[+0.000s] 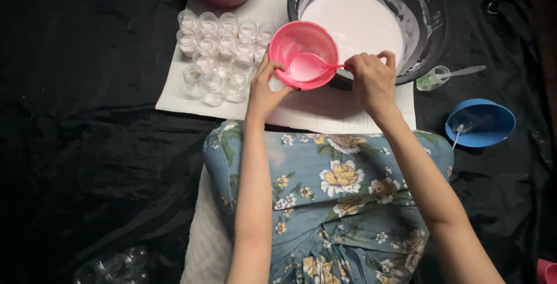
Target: Filling small plastic jars with a pink liquid mixture using a spoon and a small bowl as a transfer vessel.
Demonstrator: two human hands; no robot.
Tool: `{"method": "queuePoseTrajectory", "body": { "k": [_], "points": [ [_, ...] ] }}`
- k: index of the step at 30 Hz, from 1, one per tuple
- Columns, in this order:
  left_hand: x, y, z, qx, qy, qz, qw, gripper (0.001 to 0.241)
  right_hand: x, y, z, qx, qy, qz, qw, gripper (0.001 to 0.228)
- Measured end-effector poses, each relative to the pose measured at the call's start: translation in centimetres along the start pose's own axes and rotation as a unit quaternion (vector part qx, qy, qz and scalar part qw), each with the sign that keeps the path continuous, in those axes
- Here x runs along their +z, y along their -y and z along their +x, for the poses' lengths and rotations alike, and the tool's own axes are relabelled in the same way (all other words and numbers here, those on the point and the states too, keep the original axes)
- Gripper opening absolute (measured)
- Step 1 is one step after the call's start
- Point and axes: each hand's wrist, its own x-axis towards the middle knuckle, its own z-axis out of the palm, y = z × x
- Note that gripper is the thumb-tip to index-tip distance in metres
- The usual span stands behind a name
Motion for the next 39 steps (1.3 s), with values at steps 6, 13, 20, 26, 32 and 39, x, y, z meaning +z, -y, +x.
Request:
{"method": "queuePoseTrajectory", "body": {
  "k": [6, 13, 20, 26, 32, 39],
  "points": [
    [-0.1, -0.5, 0.3, -0.020, 0.001, -0.002, 1.000, 0.051, -6.5, 1.1, 1.2, 0.200, 0.068, 0.296, 0.932, 0.010],
    [-0.4, -1.1, 0.5, -0.034, 0.014, -0.005, 0.999, 0.052, -1.0, -7.3, 0.6, 0.315, 0.002, 0.322, 0.893, 0.007],
    [-0.2, -0.8, 0.7, -0.030, 0.009, 0.004, 0.999, 0.052, 14.7, -13.8, -0.8, 0.313, 0.144, -0.090, 0.934, 0.016],
    [-0.3, -0.8, 0.7, -0.054, 0.013, 0.003, 0.998, 0.049, 19.2, -10.5, -0.7, 0.340, 0.266, -0.090, 0.897, 0.038],
    [-0.4, -1.1, 0.9, -0.061, 0.016, 0.003, 0.998, 0.050, 22.0, -10.5, -1.4, 0.428, 0.355, 0.068, 0.828, 0.034],
    [-0.5, -1.6, 0.9, -0.045, 0.016, -0.003, 0.999, 0.054, 17.9, -10.9, -0.7, 0.560, 0.378, 0.349, 0.649, 0.034]
  ]
}}
